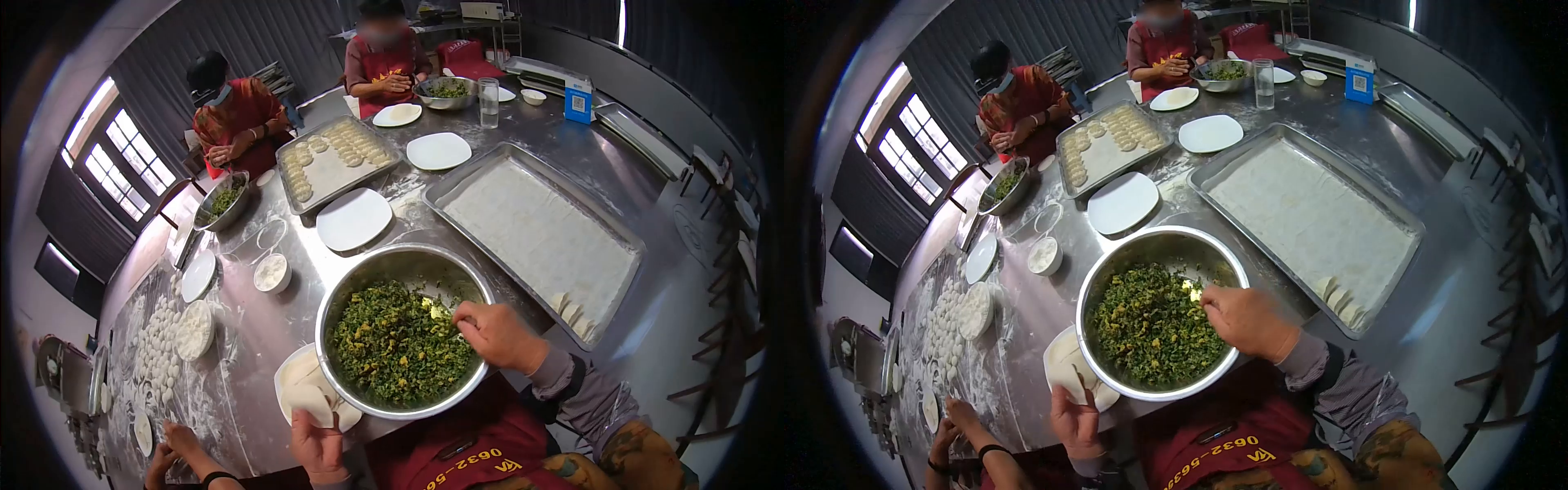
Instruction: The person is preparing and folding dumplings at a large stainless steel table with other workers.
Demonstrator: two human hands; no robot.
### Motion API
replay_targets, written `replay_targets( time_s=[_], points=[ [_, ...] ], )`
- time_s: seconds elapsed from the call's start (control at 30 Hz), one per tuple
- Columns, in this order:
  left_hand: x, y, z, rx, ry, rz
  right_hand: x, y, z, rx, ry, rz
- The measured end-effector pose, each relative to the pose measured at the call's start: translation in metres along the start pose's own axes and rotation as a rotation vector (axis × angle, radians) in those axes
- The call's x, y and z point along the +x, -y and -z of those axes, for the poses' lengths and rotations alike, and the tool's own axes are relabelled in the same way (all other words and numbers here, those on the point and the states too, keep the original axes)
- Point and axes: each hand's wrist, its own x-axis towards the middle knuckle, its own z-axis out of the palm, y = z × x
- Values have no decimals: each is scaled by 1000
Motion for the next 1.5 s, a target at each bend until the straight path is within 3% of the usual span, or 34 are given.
replay_targets(
  time_s=[0.07, 0.13, 0.43, 0.7, 0.83, 0.97, 1.1, 1.37, 1.5],
  points=[
    [-1, 4, 8, 179, 207, 47, 0, 5, -8, 118, -49, 83],
    [-5, 9, -5, 211, 182, 73, 0, 5, -14, 169, -66, 108],
    [-9, 30, -41, 181, 156, 182, -3, -7, -13, 831, -56, -278],
    [-3, 46, -62, 344, 247, 206, 5, -4, -13, 1166, -138, -310],
    [5, 62, -77, 326, 294, 254, -2, 9, -10, 1033, -132, -164],
    [13, 75, -85, 205, 316, 288, -10, 22, -12, 335, -155, 506],
    [12, 76, -89, 165, 258, 258, -25, 30, -17, -3, -64, 729],
    [10, 68, -80, 154, 241, 212, -31, 47, -21, -157, 34, 822],
    [13, 53, -68, 119, 167, 59, -31, 48, -2, 184, -127, 653]
  ],
)
